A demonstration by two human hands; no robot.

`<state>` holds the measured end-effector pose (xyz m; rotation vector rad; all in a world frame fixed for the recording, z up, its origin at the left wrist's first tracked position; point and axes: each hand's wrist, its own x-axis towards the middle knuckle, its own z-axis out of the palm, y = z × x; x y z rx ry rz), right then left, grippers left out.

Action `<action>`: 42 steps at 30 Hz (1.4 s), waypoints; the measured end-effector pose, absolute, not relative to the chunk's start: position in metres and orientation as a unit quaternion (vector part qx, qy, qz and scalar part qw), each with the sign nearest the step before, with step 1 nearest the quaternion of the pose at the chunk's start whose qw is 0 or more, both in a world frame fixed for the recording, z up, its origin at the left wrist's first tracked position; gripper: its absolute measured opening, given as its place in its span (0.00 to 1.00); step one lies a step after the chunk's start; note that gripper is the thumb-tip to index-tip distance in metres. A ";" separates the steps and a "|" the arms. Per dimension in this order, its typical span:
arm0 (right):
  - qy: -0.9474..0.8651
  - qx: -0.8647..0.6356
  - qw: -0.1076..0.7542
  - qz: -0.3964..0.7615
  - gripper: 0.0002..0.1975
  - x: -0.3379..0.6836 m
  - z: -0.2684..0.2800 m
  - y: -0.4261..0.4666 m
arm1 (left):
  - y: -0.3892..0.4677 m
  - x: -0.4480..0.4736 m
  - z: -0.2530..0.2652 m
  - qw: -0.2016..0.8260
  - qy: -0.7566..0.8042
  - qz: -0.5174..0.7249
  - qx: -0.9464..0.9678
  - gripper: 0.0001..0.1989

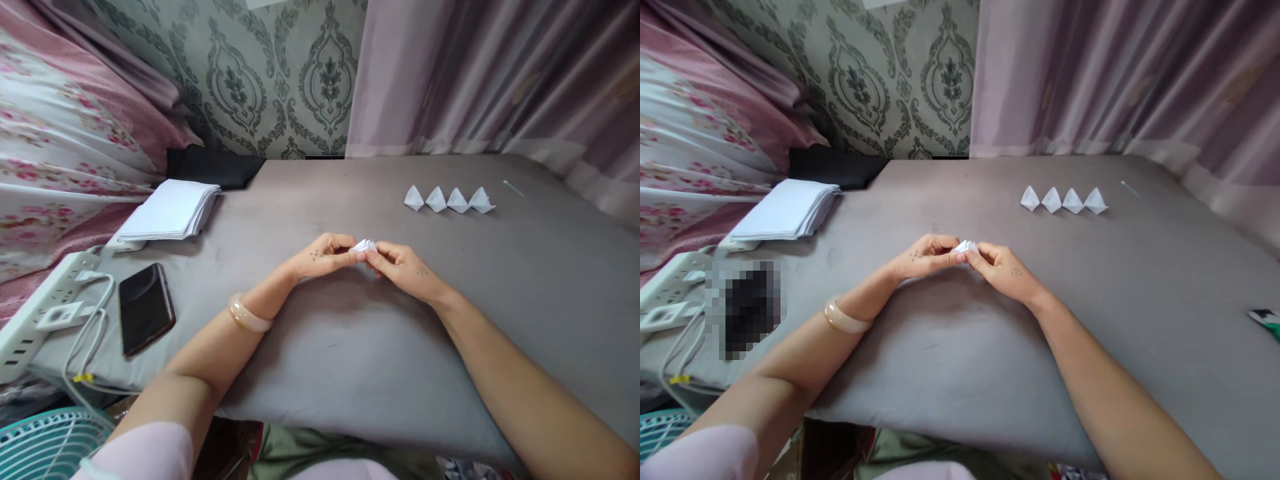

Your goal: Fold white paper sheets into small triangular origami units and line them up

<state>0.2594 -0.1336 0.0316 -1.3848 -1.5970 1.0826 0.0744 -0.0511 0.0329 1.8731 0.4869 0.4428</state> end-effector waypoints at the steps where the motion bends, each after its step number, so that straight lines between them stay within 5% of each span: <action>1: -0.629 -0.538 0.371 0.421 0.22 0.259 0.034 -0.135 | -0.053 0.075 0.034 0.558 0.205 0.192 0.781 0.20; 8: -0.691 -0.489 0.392 0.361 0.18 0.259 0.050 -0.145 | -0.065 0.076 0.046 0.601 0.150 0.227 0.751 0.18; 13: -0.726 -0.501 0.408 0.234 0.17 0.266 0.025 -0.132 | -0.051 0.077 0.036 0.415 0.175 0.266 0.852 0.17; 21: -0.758 -0.581 0.277 0.107 0.12 0.275 -0.009 -0.122 | -0.033 0.076 0.001 0.232 0.206 0.210 0.927 0.13; 27: -0.741 -0.605 0.266 0.114 0.14 0.274 -0.008 -0.124 | -0.035 0.076 -0.001 0.280 0.268 0.230 0.893 0.21; 33: -0.736 -0.597 0.294 0.124 0.16 0.273 -0.002 -0.125 | -0.039 0.080 0.003 0.328 0.257 0.262 0.870 0.13; 42: -0.703 -0.585 0.382 0.132 0.06 0.267 0.004 -0.127 | -0.042 0.086 0.003 0.330 0.253 0.279 0.866 0.07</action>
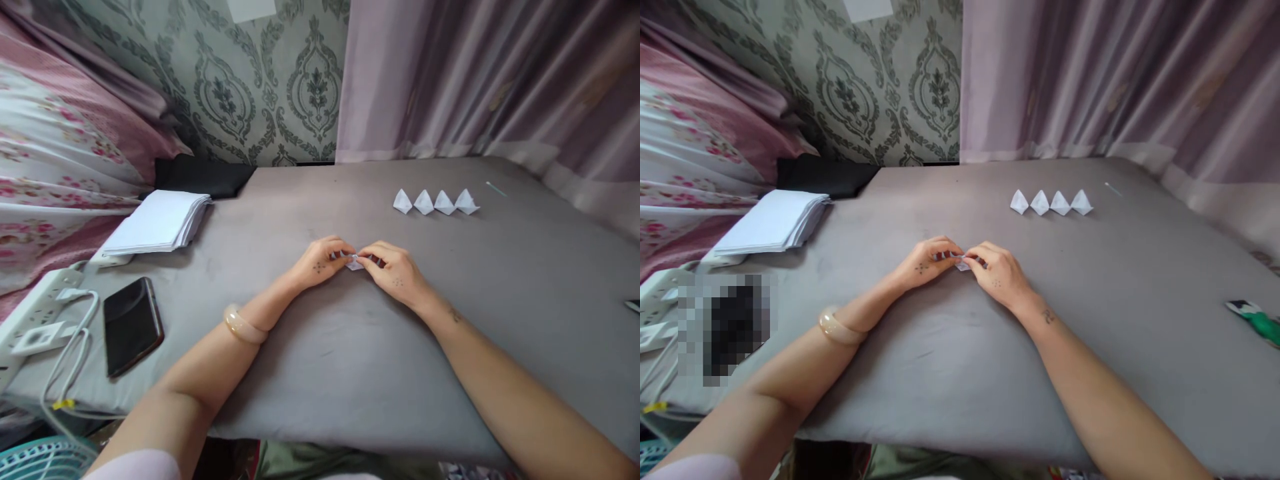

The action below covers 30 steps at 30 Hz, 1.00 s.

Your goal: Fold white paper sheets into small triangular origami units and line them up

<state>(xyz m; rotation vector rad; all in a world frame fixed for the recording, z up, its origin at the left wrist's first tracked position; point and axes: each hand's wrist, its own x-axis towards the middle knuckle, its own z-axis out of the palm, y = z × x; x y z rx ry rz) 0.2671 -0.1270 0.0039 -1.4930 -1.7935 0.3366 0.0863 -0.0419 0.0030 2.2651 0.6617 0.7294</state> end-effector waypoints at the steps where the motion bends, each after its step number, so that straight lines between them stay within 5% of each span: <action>1: -0.704 -0.581 0.385 0.134 0.06 0.266 0.005 -0.128 | -0.043 0.087 0.003 0.332 0.251 0.279 0.865 0.07; 30: -0.652 -0.638 0.346 0.220 0.06 0.272 0.017 -0.128 | -0.042 0.082 0.006 0.431 0.341 0.264 0.793 0.07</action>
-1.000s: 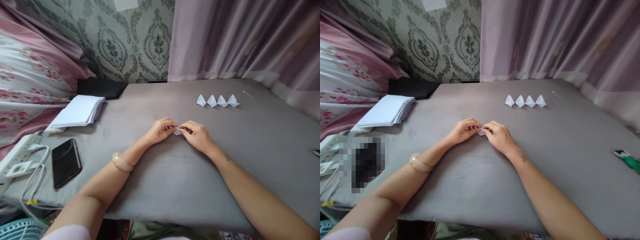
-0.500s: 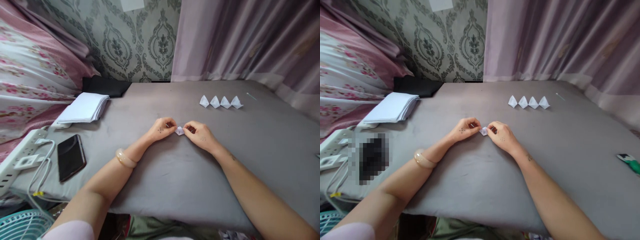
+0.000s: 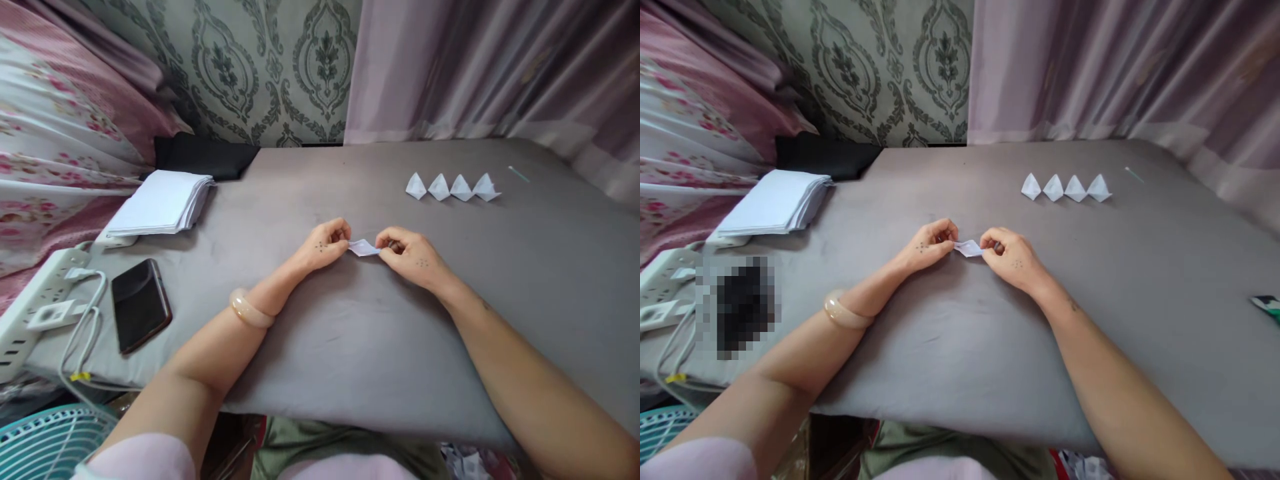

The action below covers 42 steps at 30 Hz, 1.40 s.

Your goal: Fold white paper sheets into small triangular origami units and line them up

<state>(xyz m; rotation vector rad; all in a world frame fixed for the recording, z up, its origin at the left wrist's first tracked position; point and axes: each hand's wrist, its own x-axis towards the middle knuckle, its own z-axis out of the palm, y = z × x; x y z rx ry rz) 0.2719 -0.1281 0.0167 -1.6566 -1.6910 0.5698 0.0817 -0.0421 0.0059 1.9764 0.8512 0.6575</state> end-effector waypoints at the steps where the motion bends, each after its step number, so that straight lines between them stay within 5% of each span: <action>1: -0.659 -0.633 0.338 0.224 0.06 0.274 0.017 -0.128 | -0.042 0.081 0.007 0.432 0.347 0.260 0.791 0.07; 11: -0.691 -0.630 0.286 0.210 0.14 0.286 0.013 -0.128 | -0.042 0.079 0.009 0.369 0.363 0.238 0.822 0.14; 18: -0.714 -0.661 0.217 0.085 0.15 0.278 0.020 -0.135 | -0.045 0.073 0.012 0.194 0.338 0.204 0.898 0.16; 24: -0.741 -0.652 0.159 0.014 0.12 0.268 0.027 -0.143 | -0.046 0.076 0.016 0.192 0.349 0.193 0.896 0.12; 27: -0.740 -0.650 0.172 0.021 0.13 0.266 0.027 -0.143 | -0.045 0.081 0.014 0.210 0.358 0.209 0.885 0.18; 35: -0.706 -0.661 0.246 0.066 0.18 0.261 0.016 -0.135 | -0.052 0.093 0.007 0.238 0.362 0.265 0.862 0.07; 42: -0.694 -0.655 0.286 0.093 0.16 0.247 0.013 -0.138 | -0.062 0.097 0.005 0.240 0.348 0.367 0.829 0.12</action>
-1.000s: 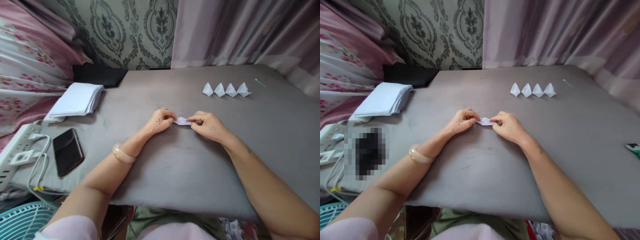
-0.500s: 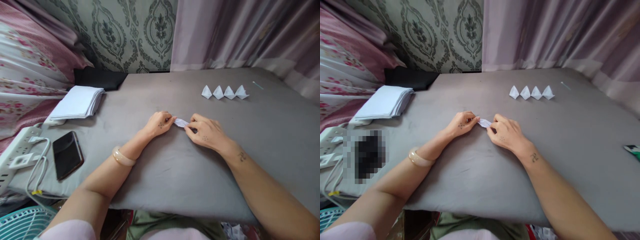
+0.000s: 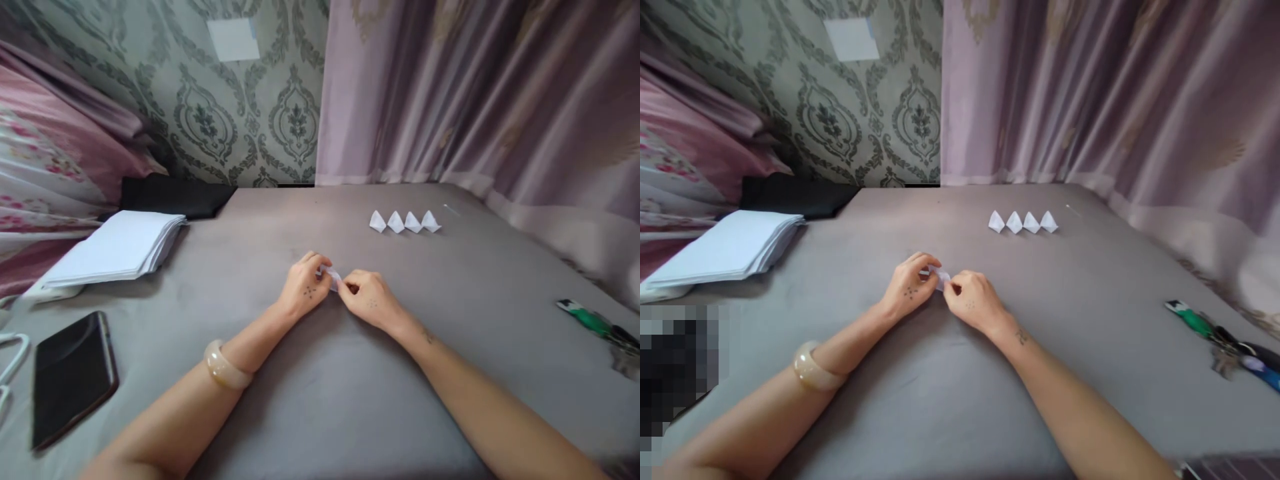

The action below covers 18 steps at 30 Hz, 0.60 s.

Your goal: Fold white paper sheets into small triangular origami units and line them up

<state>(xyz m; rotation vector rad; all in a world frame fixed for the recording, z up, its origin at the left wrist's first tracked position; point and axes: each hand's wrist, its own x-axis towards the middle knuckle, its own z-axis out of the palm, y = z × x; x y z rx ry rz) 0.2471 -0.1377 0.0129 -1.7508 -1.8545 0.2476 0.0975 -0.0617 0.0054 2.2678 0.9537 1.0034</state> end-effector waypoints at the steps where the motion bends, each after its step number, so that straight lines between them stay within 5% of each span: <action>1: -0.693 -0.656 0.285 0.090 0.15 0.244 0.013 -0.139 | -0.062 0.098 0.004 0.237 0.342 0.373 0.829 0.13; 6: -0.663 -0.676 0.295 0.131 0.08 0.235 0.011 -0.142 | -0.057 0.098 0.001 0.230 0.330 0.395 0.826 0.12; 10: -0.649 -0.694 0.289 0.122 0.12 0.231 0.014 -0.144 | -0.058 0.098 0.000 0.254 0.302 0.398 0.828 0.12; 18: -0.682 -0.691 0.236 0.041 0.14 0.222 0.024 -0.153 | -0.069 0.109 -0.003 0.459 0.364 0.377 0.717 0.14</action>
